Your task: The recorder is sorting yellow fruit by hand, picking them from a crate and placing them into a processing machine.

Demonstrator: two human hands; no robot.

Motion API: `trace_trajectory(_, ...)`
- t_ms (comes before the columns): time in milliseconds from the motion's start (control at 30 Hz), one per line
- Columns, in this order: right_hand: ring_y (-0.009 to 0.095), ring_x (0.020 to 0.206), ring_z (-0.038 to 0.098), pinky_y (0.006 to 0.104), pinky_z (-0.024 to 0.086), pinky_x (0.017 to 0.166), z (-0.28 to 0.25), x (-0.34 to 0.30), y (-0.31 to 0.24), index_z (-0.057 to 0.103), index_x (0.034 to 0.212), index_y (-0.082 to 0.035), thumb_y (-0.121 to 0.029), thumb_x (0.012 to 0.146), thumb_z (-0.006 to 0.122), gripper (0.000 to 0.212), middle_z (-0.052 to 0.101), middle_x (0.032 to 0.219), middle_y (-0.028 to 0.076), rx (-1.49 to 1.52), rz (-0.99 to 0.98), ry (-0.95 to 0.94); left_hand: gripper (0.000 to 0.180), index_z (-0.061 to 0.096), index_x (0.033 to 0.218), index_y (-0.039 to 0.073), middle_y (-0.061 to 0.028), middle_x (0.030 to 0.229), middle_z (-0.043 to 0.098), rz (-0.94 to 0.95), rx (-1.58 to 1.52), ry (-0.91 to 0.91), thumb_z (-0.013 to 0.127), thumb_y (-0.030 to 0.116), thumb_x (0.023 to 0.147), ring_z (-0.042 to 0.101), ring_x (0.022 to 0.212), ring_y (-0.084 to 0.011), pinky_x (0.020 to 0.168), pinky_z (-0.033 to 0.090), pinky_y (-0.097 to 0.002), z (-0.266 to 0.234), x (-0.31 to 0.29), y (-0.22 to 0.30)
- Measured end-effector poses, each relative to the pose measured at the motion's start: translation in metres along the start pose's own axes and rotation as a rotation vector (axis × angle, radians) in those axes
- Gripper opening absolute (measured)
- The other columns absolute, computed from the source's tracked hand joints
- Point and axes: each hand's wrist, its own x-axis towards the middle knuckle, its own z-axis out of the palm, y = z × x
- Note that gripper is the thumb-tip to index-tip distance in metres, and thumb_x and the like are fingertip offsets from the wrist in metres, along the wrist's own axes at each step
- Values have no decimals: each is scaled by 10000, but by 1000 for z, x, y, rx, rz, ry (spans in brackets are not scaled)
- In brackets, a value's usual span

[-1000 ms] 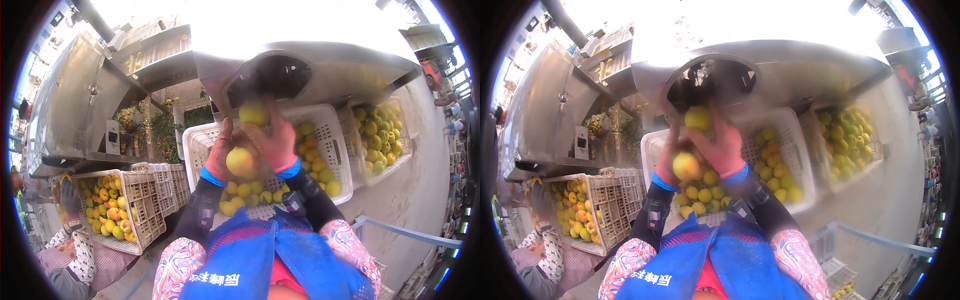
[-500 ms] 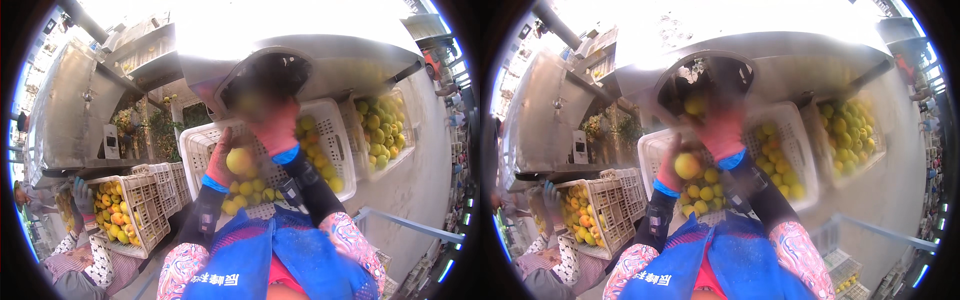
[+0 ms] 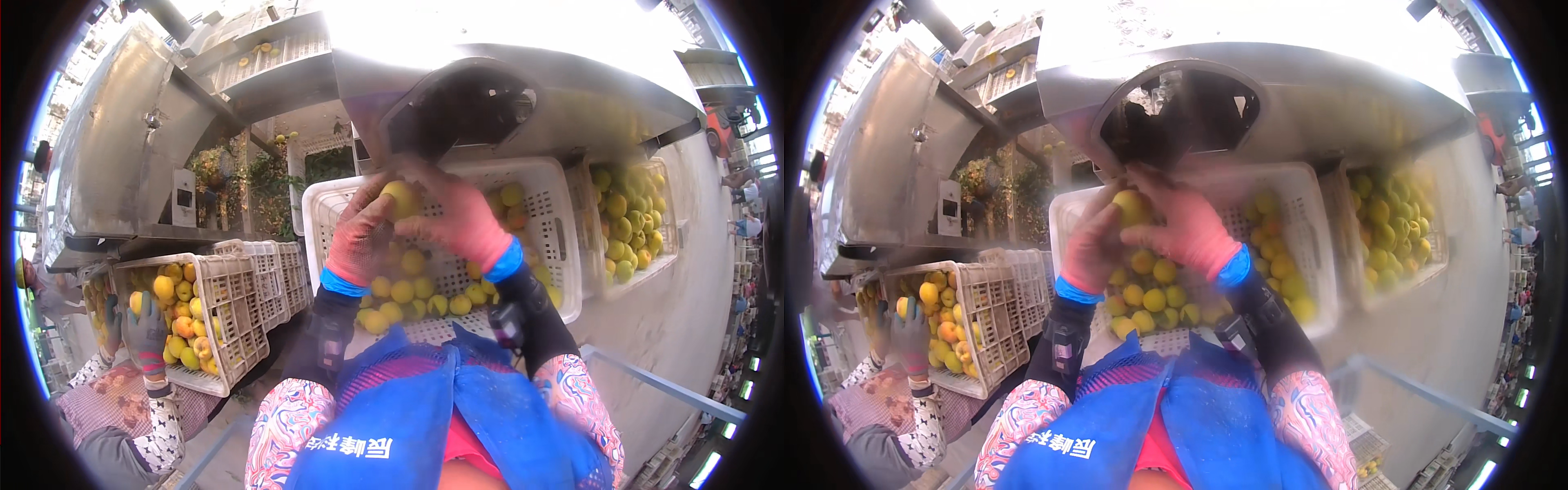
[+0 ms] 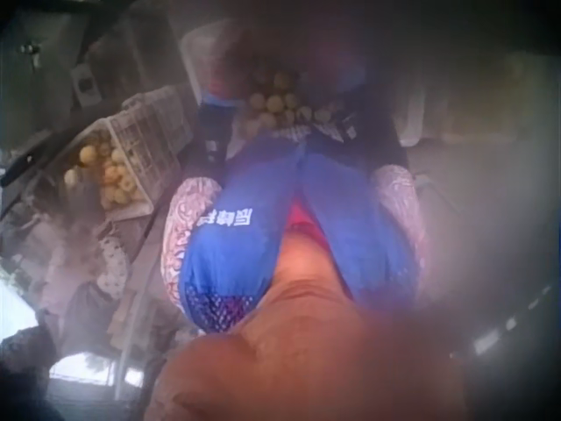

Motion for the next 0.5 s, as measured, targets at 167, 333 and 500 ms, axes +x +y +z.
trace_trajectory(167,407,1186,587,464,498,968,20,-22,-13,541,1364,-34,-223,688,819,756,610,1287,223,146,58,138,513,381,1490,-3,-125,1382,543,18,179,-12,495,206,1036,520,1283,-210,1071,438,-370,11,-2,-1)
trace_trajectory(333,396,1138,613,447,514,940,15,-16,-25,550,1355,-31,-218,642,850,796,624,1268,223,36,-57,306,486,432,1444,13,-113,1361,564,237,670,-201,492,287,1047,542,1259,-208,1053,457,-356,10,-7,-13)
trace_trajectory(500,393,1074,644,442,530,899,7,-15,-24,548,1361,-21,-231,644,861,810,642,1233,229,66,25,252,525,475,1407,40,-110,1308,599,-178,-277,-21,486,422,1047,616,1145,-224,963,518,-336,28,2,-12)
